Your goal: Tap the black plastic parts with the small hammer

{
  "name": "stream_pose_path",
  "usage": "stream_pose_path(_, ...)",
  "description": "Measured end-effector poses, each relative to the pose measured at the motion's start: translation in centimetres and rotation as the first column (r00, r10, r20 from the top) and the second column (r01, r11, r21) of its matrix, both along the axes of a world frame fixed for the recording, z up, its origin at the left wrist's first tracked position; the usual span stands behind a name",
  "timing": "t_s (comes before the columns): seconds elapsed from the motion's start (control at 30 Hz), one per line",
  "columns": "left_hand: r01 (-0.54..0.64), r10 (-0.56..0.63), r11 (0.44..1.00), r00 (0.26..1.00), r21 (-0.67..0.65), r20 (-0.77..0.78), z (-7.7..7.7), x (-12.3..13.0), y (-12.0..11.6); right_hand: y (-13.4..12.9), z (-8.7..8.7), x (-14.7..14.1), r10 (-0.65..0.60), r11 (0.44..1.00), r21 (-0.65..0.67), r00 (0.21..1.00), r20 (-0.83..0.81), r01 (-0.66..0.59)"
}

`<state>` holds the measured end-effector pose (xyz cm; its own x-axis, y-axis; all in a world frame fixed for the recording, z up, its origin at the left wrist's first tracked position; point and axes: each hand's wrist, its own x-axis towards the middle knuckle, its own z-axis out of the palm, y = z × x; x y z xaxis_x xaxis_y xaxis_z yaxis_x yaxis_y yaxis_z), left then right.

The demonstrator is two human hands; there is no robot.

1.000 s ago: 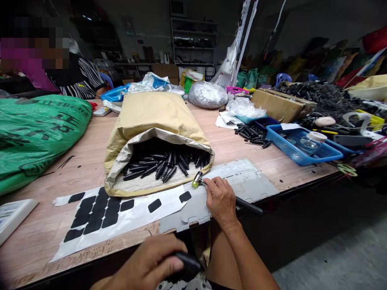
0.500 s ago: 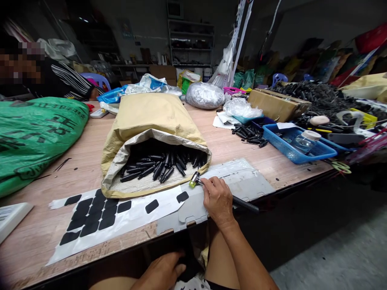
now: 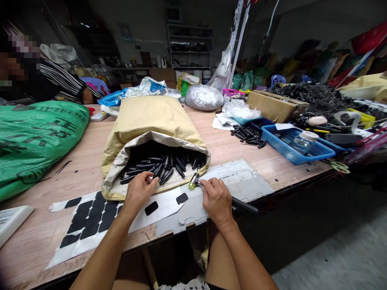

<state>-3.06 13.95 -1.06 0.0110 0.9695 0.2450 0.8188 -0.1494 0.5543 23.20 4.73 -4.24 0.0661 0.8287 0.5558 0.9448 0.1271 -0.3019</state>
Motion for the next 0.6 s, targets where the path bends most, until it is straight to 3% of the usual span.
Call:
stream_pose_path(0.07, -0.007, 0.006, 1.0, 0.999, -0.016, -0.048, -0.6, -0.1, 0.9, 0.0, 0.0, 0.0, 0.001, 1.0, -0.001, 1.0, -0.001, -0.001)
stream_pose_path(0.17, 0.005, -0.006, 1.0, 0.999, -0.027, -0.052, -0.2, -0.3, 0.8, 0.0, 0.0, 0.0, 0.001, 1.0, -0.004, 1.0, -0.002, -0.001)
stream_pose_path(0.37, 0.088, -0.079, 0.995, 0.985, -0.049, 0.15, 1.4, -0.5, -3.8, 0.0, 0.0, 0.0, -0.006, 1.0, -0.006, 1.0, -0.002, 0.006)
stream_pose_path(0.47, 0.187, -0.173, 0.981, 0.965, -0.053, 0.199, 0.6, -0.3, -5.9, 0.0, -0.1, 0.1, -0.006, 1.0, -0.005, 1.0, 0.003, 0.006)
stream_pose_path(0.6, 0.256, -0.238, 0.964, 0.949, -0.068, 0.206, -1.0, -0.2, -6.5, 0.0, -0.1, 0.1, -0.012, 1.0, -0.013, 1.0, 0.015, 0.012)
